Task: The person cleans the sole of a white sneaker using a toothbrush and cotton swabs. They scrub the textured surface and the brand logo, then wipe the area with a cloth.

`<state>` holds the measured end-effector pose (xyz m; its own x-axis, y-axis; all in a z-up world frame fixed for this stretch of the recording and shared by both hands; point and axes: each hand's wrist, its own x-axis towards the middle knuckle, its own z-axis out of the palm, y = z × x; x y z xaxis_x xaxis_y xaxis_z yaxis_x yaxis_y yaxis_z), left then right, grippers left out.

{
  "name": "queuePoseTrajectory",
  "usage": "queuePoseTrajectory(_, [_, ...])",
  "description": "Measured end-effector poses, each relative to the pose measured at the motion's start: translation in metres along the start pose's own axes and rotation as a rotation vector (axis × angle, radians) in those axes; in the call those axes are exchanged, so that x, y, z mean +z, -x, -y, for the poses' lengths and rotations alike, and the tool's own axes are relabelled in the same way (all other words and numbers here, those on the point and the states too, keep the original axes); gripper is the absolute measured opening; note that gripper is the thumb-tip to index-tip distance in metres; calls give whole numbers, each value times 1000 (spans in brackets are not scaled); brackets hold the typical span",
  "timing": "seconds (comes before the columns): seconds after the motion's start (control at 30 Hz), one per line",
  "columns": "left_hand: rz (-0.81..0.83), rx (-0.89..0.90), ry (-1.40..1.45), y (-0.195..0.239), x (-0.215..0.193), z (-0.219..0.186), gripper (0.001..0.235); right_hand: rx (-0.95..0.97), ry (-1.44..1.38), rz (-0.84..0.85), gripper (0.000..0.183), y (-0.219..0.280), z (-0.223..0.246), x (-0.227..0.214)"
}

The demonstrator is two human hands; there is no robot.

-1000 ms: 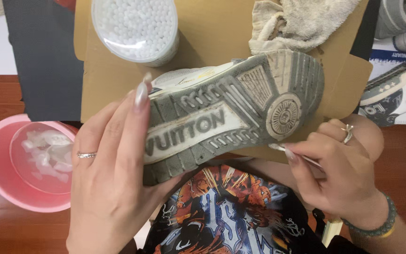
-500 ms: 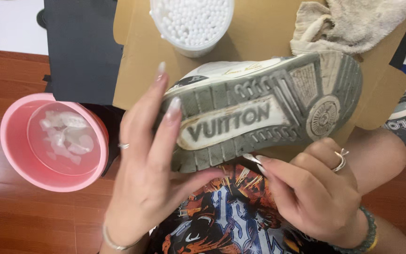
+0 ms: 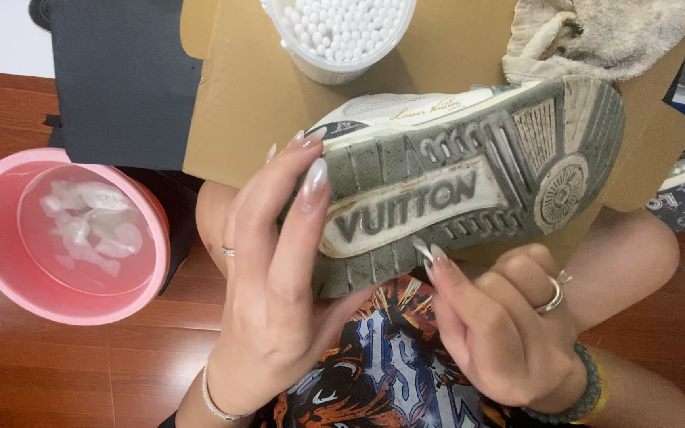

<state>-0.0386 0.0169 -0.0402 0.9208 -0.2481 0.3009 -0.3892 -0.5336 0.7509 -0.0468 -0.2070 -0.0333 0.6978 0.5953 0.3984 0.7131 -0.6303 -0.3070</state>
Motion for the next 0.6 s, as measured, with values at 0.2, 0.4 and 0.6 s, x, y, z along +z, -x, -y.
queuePoseTrajectory(0.2, [4, 3, 6, -1, -1, 1, 110, 96, -31, 40, 23, -5, 8, -8])
queuePoseTrajectory(0.4, [18, -24, 22, 1, 0, 0, 108, 120, -48, 61, 23, -10, 7, -11])
queuePoseTrajectory(0.6, [-9, -11, -18, -1, -1, 1, 111, 144, -101, 35, 25, 4, 7, -8])
